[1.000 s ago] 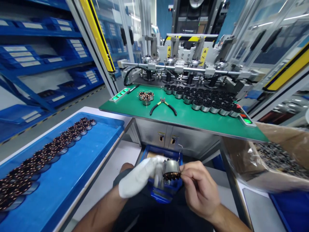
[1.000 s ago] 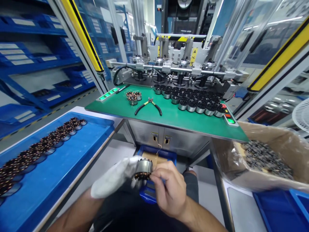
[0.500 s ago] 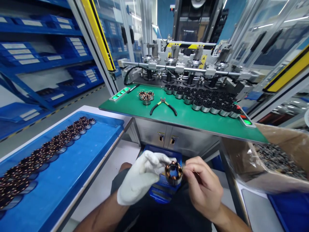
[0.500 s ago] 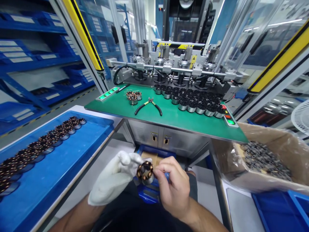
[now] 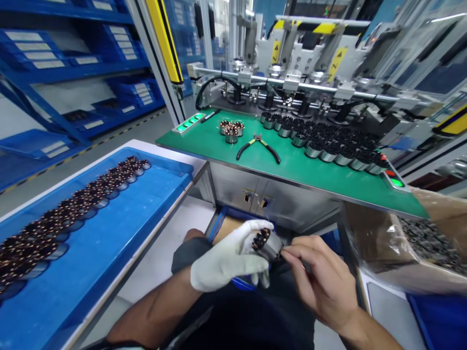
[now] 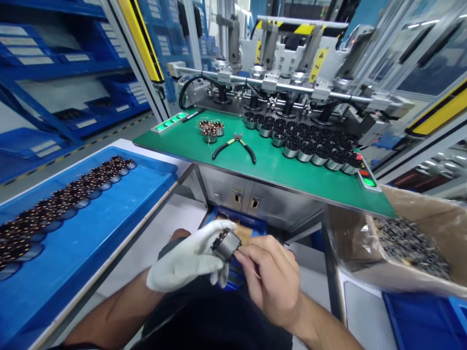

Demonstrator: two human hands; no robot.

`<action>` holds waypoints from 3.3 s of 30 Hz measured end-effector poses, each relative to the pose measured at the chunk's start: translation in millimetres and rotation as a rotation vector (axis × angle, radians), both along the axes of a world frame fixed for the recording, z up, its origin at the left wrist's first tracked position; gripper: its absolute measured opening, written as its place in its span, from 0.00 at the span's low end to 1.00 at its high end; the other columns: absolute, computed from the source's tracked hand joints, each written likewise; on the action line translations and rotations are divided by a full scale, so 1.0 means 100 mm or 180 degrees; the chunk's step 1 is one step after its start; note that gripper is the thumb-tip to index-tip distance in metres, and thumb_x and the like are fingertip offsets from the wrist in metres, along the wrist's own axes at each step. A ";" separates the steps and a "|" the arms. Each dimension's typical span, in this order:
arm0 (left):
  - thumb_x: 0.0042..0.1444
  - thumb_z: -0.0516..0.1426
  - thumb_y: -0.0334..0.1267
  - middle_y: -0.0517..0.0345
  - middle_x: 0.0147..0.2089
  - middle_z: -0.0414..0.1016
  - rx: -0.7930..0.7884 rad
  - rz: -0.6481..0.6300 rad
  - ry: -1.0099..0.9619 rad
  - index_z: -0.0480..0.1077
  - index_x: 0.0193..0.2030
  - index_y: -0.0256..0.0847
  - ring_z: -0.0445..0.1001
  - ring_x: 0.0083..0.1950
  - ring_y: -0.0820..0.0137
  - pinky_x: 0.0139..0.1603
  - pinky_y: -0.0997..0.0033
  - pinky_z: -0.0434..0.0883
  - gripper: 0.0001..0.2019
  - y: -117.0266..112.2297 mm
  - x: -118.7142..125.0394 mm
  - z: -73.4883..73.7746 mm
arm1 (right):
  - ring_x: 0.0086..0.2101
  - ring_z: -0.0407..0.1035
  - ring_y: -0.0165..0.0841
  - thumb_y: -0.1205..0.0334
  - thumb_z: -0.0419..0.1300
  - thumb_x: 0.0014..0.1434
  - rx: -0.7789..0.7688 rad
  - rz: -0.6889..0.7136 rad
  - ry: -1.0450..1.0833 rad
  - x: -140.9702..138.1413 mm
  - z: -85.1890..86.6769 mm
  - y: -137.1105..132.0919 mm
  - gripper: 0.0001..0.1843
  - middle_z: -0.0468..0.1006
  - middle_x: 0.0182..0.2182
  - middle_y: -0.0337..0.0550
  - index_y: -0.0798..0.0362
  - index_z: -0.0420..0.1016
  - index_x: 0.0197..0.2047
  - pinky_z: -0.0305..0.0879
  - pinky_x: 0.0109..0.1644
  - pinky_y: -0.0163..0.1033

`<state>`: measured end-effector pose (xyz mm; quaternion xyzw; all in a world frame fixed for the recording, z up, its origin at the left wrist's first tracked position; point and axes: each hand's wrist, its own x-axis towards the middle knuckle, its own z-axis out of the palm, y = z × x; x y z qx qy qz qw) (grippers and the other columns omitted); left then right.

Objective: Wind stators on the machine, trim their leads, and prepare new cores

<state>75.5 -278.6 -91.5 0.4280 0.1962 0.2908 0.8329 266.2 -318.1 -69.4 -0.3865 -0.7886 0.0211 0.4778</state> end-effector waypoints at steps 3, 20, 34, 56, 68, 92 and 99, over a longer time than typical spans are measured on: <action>0.46 0.68 0.28 0.58 0.48 0.73 -0.0048 0.0747 -0.0530 0.68 0.48 0.45 0.76 0.44 0.71 0.43 0.73 0.72 0.23 -0.02 0.02 0.05 | 0.30 0.68 0.27 0.79 0.58 0.60 -0.0191 -0.0215 0.0266 -0.03 0.01 0.01 0.08 0.73 0.29 0.43 0.57 0.71 0.37 0.66 0.32 0.32; 0.50 0.66 0.41 0.56 0.35 0.78 -0.0219 -0.0124 -0.0275 0.64 0.54 0.41 0.75 0.21 0.72 0.18 0.79 0.67 0.25 0.06 0.11 -0.15 | 0.29 0.72 0.29 0.76 0.60 0.59 -0.0061 0.0085 -0.0059 0.02 0.22 0.11 0.07 0.76 0.29 0.43 0.56 0.74 0.39 0.69 0.30 0.32; 0.54 0.46 0.72 0.44 0.36 0.79 -0.0667 -0.0945 -0.0416 0.73 0.43 0.31 0.78 0.32 0.62 0.28 0.68 0.71 0.40 0.15 0.06 -0.24 | 0.28 0.70 0.30 0.76 0.58 0.60 -0.0242 0.0897 0.0148 0.09 0.34 0.19 0.07 0.75 0.27 0.43 0.56 0.74 0.38 0.69 0.29 0.34; 0.45 0.70 0.39 0.57 0.47 0.80 0.2891 0.0817 0.2005 0.77 0.36 0.44 0.78 0.45 0.62 0.48 0.65 0.73 0.11 0.02 -0.07 0.37 | 0.27 0.69 0.28 0.71 0.59 0.63 -0.0748 0.0652 0.0483 0.02 0.32 0.25 0.07 0.74 0.27 0.40 0.55 0.75 0.33 0.66 0.30 0.34; 0.48 0.67 0.29 0.54 0.50 0.73 0.3856 0.2436 0.1500 0.71 0.55 0.55 0.74 0.50 0.64 0.51 0.65 0.72 0.28 0.01 -0.23 -0.07 | 0.34 0.73 0.31 0.61 0.61 0.63 -0.1013 0.0868 0.0602 -0.17 0.41 0.67 0.06 0.79 0.34 0.42 0.54 0.74 0.42 0.72 0.38 0.37; 0.57 0.62 0.40 0.52 0.51 0.77 0.1478 0.2430 0.0657 0.72 0.54 0.44 0.76 0.36 0.74 0.39 0.73 0.77 0.17 -0.04 -0.33 -0.08 | 0.58 0.63 0.54 0.65 0.58 0.56 -0.1244 -0.0739 -0.2258 0.35 0.29 1.38 0.35 0.67 0.59 0.63 0.62 0.59 0.66 0.61 0.62 0.58; 0.56 0.62 0.31 0.55 0.50 0.77 0.2053 0.3114 0.0962 0.76 0.44 0.45 0.77 0.51 0.67 0.49 0.74 0.76 0.10 -0.12 -0.21 0.05 | 0.48 0.74 0.42 0.71 0.53 0.58 -0.0839 -0.0300 -0.0746 0.29 -0.57 0.22 0.35 0.76 0.49 0.54 0.53 0.54 0.69 0.74 0.51 0.47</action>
